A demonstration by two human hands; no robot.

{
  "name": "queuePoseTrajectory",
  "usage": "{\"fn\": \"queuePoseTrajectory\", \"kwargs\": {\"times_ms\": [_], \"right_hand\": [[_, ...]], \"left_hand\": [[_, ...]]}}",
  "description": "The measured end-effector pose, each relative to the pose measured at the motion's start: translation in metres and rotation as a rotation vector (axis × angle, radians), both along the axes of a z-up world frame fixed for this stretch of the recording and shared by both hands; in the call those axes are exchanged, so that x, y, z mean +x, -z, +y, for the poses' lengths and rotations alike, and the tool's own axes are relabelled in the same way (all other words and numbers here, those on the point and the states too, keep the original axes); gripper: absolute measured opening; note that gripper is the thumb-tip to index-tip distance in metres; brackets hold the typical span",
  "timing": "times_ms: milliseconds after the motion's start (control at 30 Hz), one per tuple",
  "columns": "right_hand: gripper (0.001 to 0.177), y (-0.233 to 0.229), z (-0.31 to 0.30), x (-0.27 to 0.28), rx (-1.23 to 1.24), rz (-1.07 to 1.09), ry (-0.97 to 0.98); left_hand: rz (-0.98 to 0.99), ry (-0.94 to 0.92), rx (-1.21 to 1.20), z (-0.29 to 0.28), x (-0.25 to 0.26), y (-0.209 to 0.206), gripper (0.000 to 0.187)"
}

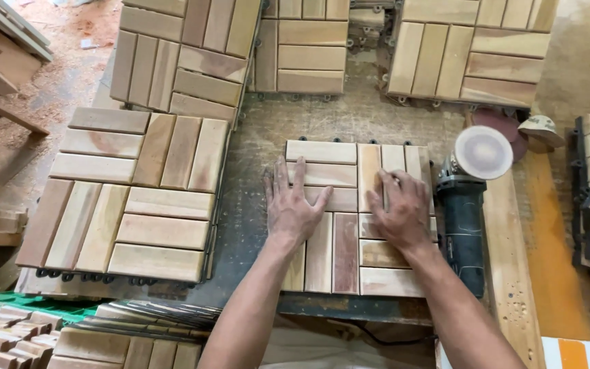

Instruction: Sanding wooden deck tiles using a power sander and hand-sanding the grooves for a smooth finish.

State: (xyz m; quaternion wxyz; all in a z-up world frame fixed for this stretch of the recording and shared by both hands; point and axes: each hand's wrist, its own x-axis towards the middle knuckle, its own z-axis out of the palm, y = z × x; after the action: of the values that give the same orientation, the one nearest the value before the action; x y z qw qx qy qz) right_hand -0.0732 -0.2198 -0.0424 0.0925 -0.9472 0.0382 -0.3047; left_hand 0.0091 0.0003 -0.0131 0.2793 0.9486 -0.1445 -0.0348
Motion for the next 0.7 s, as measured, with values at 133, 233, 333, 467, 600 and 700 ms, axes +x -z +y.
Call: {"fn": "queuePoseTrajectory", "kwargs": {"times_ms": [133, 233, 333, 467, 600, 700], "right_hand": [[0.059, -0.012, 0.017, 0.024, -0.027, 0.121, 0.072], [0.066, -0.013, 0.019, 0.035, 0.05, 0.29, 0.083], [0.07, -0.008, 0.015, 0.027, -0.004, 0.259, 0.086], [0.07, -0.029, 0.015, -0.014, 0.046, 0.338, 0.009], [0.064, -0.038, -0.003, -0.058, 0.108, 0.431, -0.041], [0.028, -0.083, -0.03, -0.085, 0.403, 0.043, -0.11]], "left_hand": [[0.033, 0.014, 0.016, -0.001, 0.001, -0.012, 0.09], [0.035, 0.019, 0.055, -0.002, 0.002, -0.015, 0.089], [0.062, 0.014, 0.04, -0.004, 0.004, -0.012, 0.087], [0.024, 0.005, 0.093, -0.005, 0.006, -0.012, 0.086], [0.007, 0.0, 0.136, -0.006, 0.007, -0.015, 0.088], [0.18, 0.025, 0.172, -0.008, 0.009, -0.018, 0.088]]}}
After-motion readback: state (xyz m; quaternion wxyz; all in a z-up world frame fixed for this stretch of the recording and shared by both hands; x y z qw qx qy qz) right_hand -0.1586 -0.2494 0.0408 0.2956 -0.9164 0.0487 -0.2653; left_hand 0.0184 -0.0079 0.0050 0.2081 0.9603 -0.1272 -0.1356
